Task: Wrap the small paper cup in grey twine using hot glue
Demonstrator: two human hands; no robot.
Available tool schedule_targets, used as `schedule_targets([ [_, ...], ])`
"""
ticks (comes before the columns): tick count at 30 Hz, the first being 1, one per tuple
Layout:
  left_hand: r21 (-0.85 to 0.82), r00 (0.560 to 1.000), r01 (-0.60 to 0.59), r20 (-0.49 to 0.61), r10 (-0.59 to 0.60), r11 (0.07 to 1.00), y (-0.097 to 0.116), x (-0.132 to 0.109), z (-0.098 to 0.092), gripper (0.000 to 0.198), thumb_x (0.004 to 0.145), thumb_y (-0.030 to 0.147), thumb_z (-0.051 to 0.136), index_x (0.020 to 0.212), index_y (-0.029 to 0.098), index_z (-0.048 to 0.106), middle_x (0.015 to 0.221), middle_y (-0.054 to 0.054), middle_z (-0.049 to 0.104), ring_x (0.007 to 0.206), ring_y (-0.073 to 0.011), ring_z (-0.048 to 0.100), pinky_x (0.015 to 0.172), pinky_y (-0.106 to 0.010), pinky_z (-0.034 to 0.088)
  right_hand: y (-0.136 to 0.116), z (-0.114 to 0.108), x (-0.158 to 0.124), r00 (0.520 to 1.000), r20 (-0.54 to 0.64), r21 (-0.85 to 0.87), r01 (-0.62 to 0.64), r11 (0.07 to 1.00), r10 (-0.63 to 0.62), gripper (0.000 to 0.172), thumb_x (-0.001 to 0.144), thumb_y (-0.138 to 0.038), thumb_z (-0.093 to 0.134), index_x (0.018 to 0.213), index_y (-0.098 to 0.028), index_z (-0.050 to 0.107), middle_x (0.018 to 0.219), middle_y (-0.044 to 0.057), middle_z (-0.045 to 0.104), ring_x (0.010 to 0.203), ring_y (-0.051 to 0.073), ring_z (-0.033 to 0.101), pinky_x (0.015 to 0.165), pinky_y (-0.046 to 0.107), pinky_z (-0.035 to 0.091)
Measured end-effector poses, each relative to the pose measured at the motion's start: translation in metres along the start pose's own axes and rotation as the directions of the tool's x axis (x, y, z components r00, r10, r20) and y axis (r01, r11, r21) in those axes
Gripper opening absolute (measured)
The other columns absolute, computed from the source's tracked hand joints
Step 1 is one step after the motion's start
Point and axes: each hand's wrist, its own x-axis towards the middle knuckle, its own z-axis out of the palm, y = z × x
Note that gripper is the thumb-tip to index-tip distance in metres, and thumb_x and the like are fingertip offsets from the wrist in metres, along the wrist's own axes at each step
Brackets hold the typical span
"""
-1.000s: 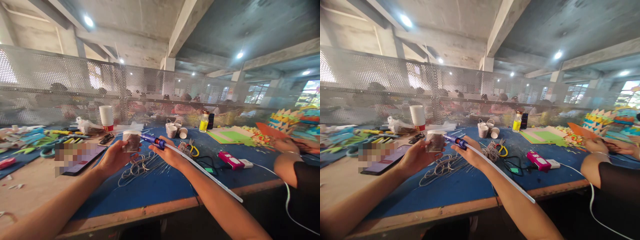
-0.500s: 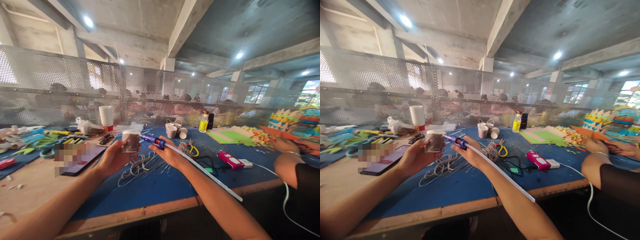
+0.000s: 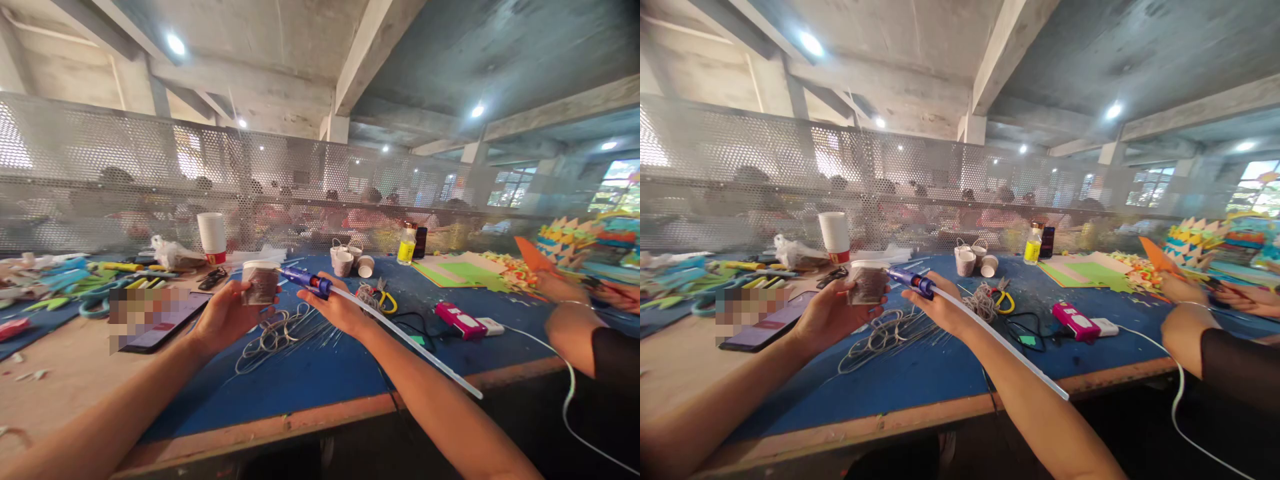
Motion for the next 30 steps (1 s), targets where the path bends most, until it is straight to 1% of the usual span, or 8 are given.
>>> schedule_targets([
  [4, 0.006, 1.000, -0.007, -0.012, 0.007, 1.000, 0.000, 0.001, -0.001, 0.038, 0.086, 0.028, 0.061, 0.119, 0.013, 0.072, 0.110, -0.017, 0.077, 0.093, -0.0280, 0.072, 0.081, -0.038, 0.059, 0.000, 0.001, -0.002, 0.995, 0.047, 0.096, -0.088, 0.991, 0.084, 0.040, 0.093, -0.060, 0.059, 0.090, -0.021, 0.063, 0.072, -0.001, 0.063, 0.060, 0.013, 0.054, 0.060, 0.025, 0.042],
  [6, 0.010, 1.000, -0.012, -0.026, 0.012, 1.000, 0.000, 0.001, 0.000, 0.038, 0.085, 0.027, 0.062, 0.119, 0.012, 0.072, 0.110, -0.018, 0.077, 0.094, -0.0278, 0.072, 0.082, -0.038, 0.059, 0.002, 0.000, -0.002, 0.993, 0.027, 0.057, -0.114, 0.992, 0.113, 0.039, 0.095, -0.059, 0.057, 0.094, -0.021, 0.064, 0.072, -0.001, 0.065, 0.059, 0.013, 0.056, 0.059, 0.024, 0.041],
  [8, 0.011, 0.999, -0.015, -0.044, 0.015, 1.000, 0.001, 0.002, 0.001, 0.037, 0.085, 0.026, 0.062, 0.118, 0.012, 0.072, 0.109, -0.018, 0.077, 0.094, -0.0273, 0.072, 0.081, -0.037, 0.060, 0.007, -0.001, -0.001, 0.988, -0.034, -0.100, -0.156, 0.983, 0.153, 0.035, 0.094, -0.056, 0.059, 0.095, -0.021, 0.063, 0.073, 0.000, 0.067, 0.063, 0.016, 0.061, 0.060, 0.025, 0.040],
  [11, 0.018, 0.996, -0.025, -0.090, 0.027, 1.000, 0.002, 0.002, 0.002, 0.037, 0.084, 0.024, 0.062, 0.117, 0.012, 0.072, 0.109, -0.017, 0.077, 0.094, -0.0272, 0.073, 0.081, -0.037, 0.060, 0.019, -0.003, 0.003, 0.962, -0.069, -0.372, -0.271, 0.888, 0.265, 0.026, 0.095, -0.046, 0.060, 0.105, -0.022, 0.062, 0.083, 0.004, 0.073, 0.075, 0.022, 0.068, 0.064, 0.026, 0.040],
  [16, 0.050, 0.987, -0.053, -0.152, 0.060, 0.997, 0.002, 0.002, 0.002, 0.035, 0.084, 0.021, 0.064, 0.117, 0.013, 0.072, 0.110, -0.017, 0.077, 0.097, -0.0278, 0.073, 0.081, -0.037, 0.061, 0.043, -0.007, 0.004, 0.924, 0.060, -0.593, -0.271, 0.758, 0.378, 0.039, 0.090, -0.029, 0.062, 0.125, -0.017, 0.052, 0.121, 0.016, 0.071, 0.104, 0.029, 0.070, 0.081, 0.032, 0.045],
  [22, 0.025, 0.986, -0.060, -0.155, 0.064, 0.998, 0.000, 0.002, 0.004, 0.029, 0.084, 0.015, 0.064, 0.111, 0.013, 0.073, 0.104, -0.015, 0.078, 0.096, -0.0272, 0.074, 0.083, -0.039, 0.061, 0.061, -0.007, -0.002, 0.861, 0.233, -0.617, -0.229, 0.753, 0.453, 0.040, 0.089, -0.033, 0.055, 0.125, -0.015, 0.053, 0.132, 0.019, 0.063, 0.124, 0.036, 0.060, 0.099, 0.046, 0.041],
  [25, 0.010, 0.985, -0.045, -0.169, 0.046, 0.999, -0.001, 0.002, 0.007, 0.027, 0.083, 0.013, 0.064, 0.109, 0.012, 0.074, 0.104, -0.015, 0.079, 0.095, -0.0266, 0.074, 0.084, -0.038, 0.061, 0.065, -0.006, -0.004, 0.833, 0.269, -0.612, -0.240, 0.754, 0.484, 0.042, 0.087, -0.029, 0.053, 0.126, -0.015, 0.054, 0.136, 0.018, 0.061, 0.127, 0.035, 0.057, 0.102, 0.048, 0.040],
  [30, 0.003, 0.989, -0.014, -0.144, 0.015, 1.000, -0.005, 0.002, 0.008, 0.026, 0.083, 0.012, 0.067, 0.108, 0.013, 0.074, 0.104, -0.013, 0.079, 0.097, -0.0248, 0.074, 0.086, -0.036, 0.060, 0.069, -0.004, -0.005, 0.820, 0.293, -0.611, -0.234, 0.756, 0.491, 0.043, 0.085, -0.028, 0.053, 0.126, -0.016, 0.057, 0.134, 0.016, 0.061, 0.126, 0.033, 0.057, 0.102, 0.046, 0.041],
])
